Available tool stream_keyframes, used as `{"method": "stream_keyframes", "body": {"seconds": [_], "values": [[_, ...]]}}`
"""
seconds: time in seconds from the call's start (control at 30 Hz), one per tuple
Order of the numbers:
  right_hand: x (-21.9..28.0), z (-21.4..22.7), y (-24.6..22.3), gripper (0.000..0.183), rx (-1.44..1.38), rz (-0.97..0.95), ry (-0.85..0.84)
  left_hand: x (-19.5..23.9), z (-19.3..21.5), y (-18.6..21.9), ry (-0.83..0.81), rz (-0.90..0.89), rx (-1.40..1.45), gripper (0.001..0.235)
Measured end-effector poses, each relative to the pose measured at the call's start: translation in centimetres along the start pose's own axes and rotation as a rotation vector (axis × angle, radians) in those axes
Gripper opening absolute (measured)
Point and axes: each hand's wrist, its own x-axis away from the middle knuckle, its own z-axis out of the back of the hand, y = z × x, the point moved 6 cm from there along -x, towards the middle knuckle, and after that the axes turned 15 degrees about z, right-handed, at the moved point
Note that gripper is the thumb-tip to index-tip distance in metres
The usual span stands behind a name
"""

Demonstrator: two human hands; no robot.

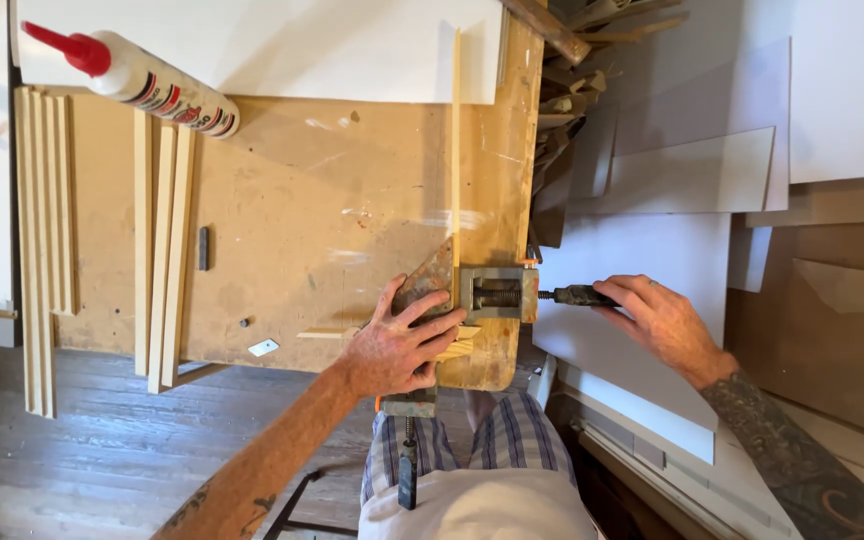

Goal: Applying wood glue to wooden strips and securing them in a corner clamp

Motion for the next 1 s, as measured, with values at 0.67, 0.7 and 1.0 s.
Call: {"method": "stream_keyframes", "body": {"seconds": [0.67, 0.7, 1.0], "values": [[-1.8, 0.8, -0.4, 0.046, -0.1, -0.024, -0.089, 0.2, -0.3, -0.2, -0.012, 0.014, -0.014, 0.049], [-1.9, 0.9, -0.2, 0.033, -0.177, -0.023, -0.031, 0.1, -0.2, -0.1, 0.012, 0.011, -0.007, 0.049], [-1.2, -4.6, 3.5, 0.061, -1.141, -0.917, -0.402, 0.0, -0.3, -0.1, 0.032, 0.003, 0.009, 0.049]]}}
